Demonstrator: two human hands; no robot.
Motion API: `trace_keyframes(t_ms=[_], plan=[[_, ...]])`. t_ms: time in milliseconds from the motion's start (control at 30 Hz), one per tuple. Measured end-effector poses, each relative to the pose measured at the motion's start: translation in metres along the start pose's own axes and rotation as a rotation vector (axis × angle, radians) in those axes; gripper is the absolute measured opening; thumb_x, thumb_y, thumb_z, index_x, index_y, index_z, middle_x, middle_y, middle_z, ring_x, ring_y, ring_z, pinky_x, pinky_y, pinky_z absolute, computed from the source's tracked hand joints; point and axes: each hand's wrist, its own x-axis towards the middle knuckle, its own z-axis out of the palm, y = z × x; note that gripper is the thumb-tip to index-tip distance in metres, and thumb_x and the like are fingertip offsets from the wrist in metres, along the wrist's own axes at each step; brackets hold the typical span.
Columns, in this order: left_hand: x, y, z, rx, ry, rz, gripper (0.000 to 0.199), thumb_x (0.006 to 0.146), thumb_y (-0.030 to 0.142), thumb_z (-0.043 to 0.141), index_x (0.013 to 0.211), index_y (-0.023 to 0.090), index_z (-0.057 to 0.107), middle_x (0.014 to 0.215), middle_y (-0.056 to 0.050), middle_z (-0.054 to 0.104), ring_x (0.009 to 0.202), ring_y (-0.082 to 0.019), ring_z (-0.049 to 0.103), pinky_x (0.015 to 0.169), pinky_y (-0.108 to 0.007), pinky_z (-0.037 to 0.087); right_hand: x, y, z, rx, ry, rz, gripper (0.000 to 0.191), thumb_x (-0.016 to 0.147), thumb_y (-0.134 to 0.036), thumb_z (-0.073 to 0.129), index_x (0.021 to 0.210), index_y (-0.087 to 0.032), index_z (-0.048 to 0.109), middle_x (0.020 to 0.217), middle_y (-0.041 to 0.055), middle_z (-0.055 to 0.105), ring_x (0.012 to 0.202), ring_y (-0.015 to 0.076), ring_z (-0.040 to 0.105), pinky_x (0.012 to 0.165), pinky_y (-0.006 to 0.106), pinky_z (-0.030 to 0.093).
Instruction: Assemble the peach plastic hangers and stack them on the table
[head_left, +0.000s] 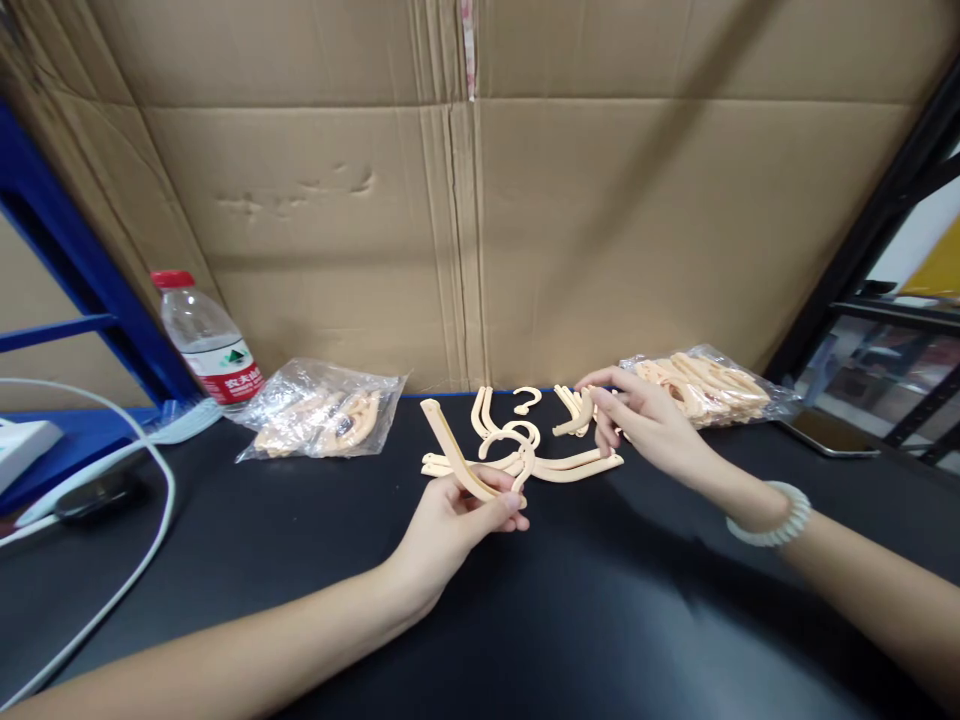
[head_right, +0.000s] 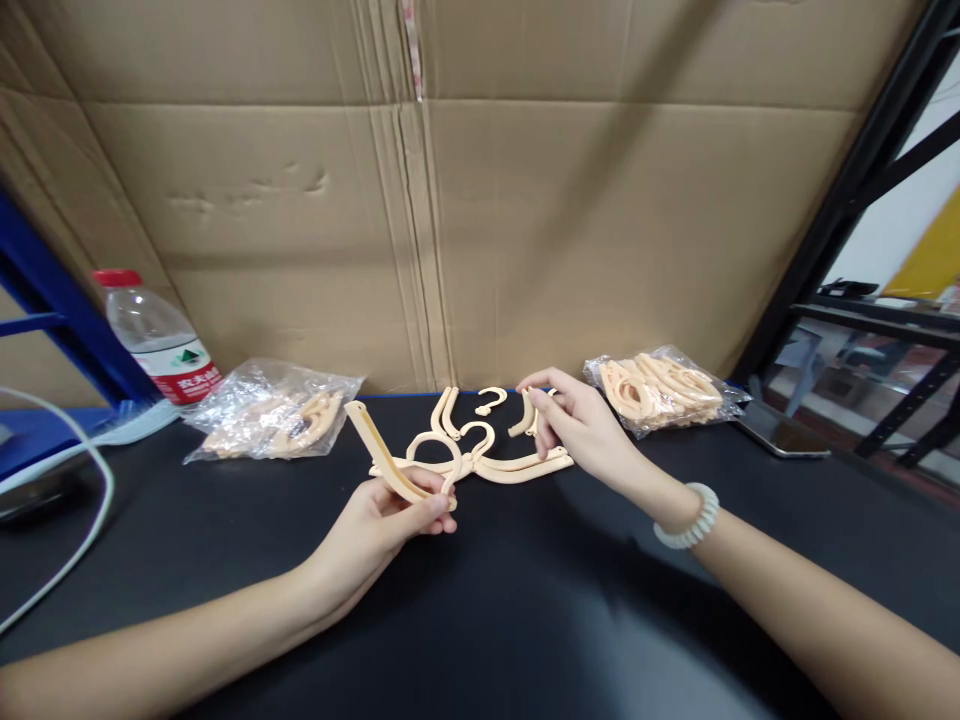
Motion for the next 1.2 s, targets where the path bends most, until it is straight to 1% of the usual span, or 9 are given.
trace_keyframes(t_ms=[100, 233, 400, 533, 600, 767, 967, 1067, 1200], plan=[[0.0, 0.0, -0.001, -0.02, -0.022, -0.003, 0.027, 0.069, 0.027, 0.081, 0.082, 0.011, 0.063, 0.074, -0.001, 0.067, 0.066, -0.012, 0.067, 0.066, -0.022, 0.051, -0.01, -0.017, 0.012, 0.2, -0.034, 0.139, 0.027, 0.089, -0.043, 0.056, 0.104, -0.02, 0.054, 0.07, 0.0027, 0.069, 0.063, 0.0182, 0.068, 0.061, 0.032, 0.051], [0.0, -0.001, -0.002, -0.044, -0.029, -0.005, 0.027, 0.068, 0.027, 0.081, 0.082, 0.011, 0.063, 0.073, -0.001, 0.067, 0.065, -0.012, 0.066, 0.066, -0.023, 0.051, -0.019, -0.022, 0.027, 0.466, -0.028, 0.275, 0.027, 0.084, -0.041, 0.065, 0.099, -0.019, 0.062, 0.094, 0.0081, 0.071, 0.084, 0.0192, 0.069, 0.073, 0.032, 0.053], [0.001, -0.001, -0.002, -0.052, -0.029, -0.001, 0.028, 0.067, 0.026, 0.082, 0.083, 0.012, 0.064, 0.075, -0.002, 0.068, 0.066, -0.013, 0.066, 0.064, -0.023, 0.051, -0.024, -0.006, 0.037, 0.707, 0.034, 0.407, 0.017, 0.077, -0.029, 0.073, 0.087, -0.017, 0.064, 0.086, 0.0044, 0.068, 0.07, 0.0109, 0.06, 0.067, 0.025, 0.051], [0.002, -0.001, -0.002, -0.053, -0.043, -0.005, 0.027, 0.068, 0.027, 0.082, 0.082, 0.012, 0.064, 0.076, -0.002, 0.068, 0.066, -0.013, 0.067, 0.063, -0.022, 0.051, -0.026, 0.002, 0.043, 0.884, 0.102, 0.553, 0.026, 0.073, -0.019, 0.074, 0.095, -0.021, 0.062, 0.073, -0.0003, 0.063, 0.066, 0.0109, 0.057, 0.066, 0.025, 0.048], [0.002, -0.001, -0.003, -0.051, -0.048, -0.008, 0.026, 0.068, 0.027, 0.081, 0.082, 0.013, 0.064, 0.076, -0.001, 0.068, 0.068, -0.013, 0.067, 0.064, -0.022, 0.051, -0.028, 0.0, 0.046, 0.91, 0.068, 0.556, 0.024, 0.073, -0.021, 0.074, 0.095, -0.019, 0.064, 0.073, 0.0003, 0.062, 0.07, 0.0121, 0.058, 0.068, 0.027, 0.048], [0.003, -0.002, -0.004, -0.03, -0.059, 0.005, 0.021, 0.07, 0.025, 0.08, 0.081, 0.014, 0.066, 0.079, -0.001, 0.068, 0.076, -0.012, 0.064, 0.067, -0.021, 0.05, -0.036, -0.009, 0.054, 0.827, -0.036, 0.483, 0.018, 0.077, -0.03, 0.074, 0.085, -0.019, 0.063, 0.092, 0.0034, 0.065, 0.092, 0.0165, 0.059, 0.081, 0.03, 0.045], [0.002, -0.002, -0.004, -0.057, -0.107, 0.024, 0.017, 0.07, 0.022, 0.08, 0.077, 0.015, 0.066, 0.077, 0.0, 0.067, 0.075, -0.012, 0.062, 0.067, -0.022, 0.051, -0.038, -0.004, 0.063, 0.639, -0.127, 0.359, 0.017, 0.075, -0.026, 0.075, 0.086, -0.018, 0.065, 0.083, 0.0004, 0.062, 0.074, 0.0111, 0.055, 0.067, 0.024, 0.045], [0.003, -0.003, -0.005, -0.066, -0.134, 0.039, 0.016, 0.071, 0.021, 0.079, 0.076, 0.015, 0.066, 0.077, 0.0, 0.067, 0.074, -0.012, 0.063, 0.066, -0.022, 0.051, -0.036, -0.001, 0.063, 0.571, -0.175, 0.283, 0.016, 0.075, -0.025, 0.074, 0.085, -0.016, 0.065, 0.08, 0.001, 0.063, 0.073, 0.0124, 0.058, 0.067, 0.026, 0.048], [0.005, -0.004, -0.006, -0.045, -0.16, 0.058, 0.015, 0.07, 0.019, 0.079, 0.075, 0.013, 0.066, 0.073, -0.001, 0.067, 0.071, -0.012, 0.062, 0.065, -0.022, 0.05, -0.036, -0.002, 0.063, 0.531, -0.197, 0.273, 0.016, 0.073, -0.024, 0.074, 0.081, -0.015, 0.065, 0.076, 0.0013, 0.065, 0.067, 0.0125, 0.06, 0.066, 0.028, 0.051]])
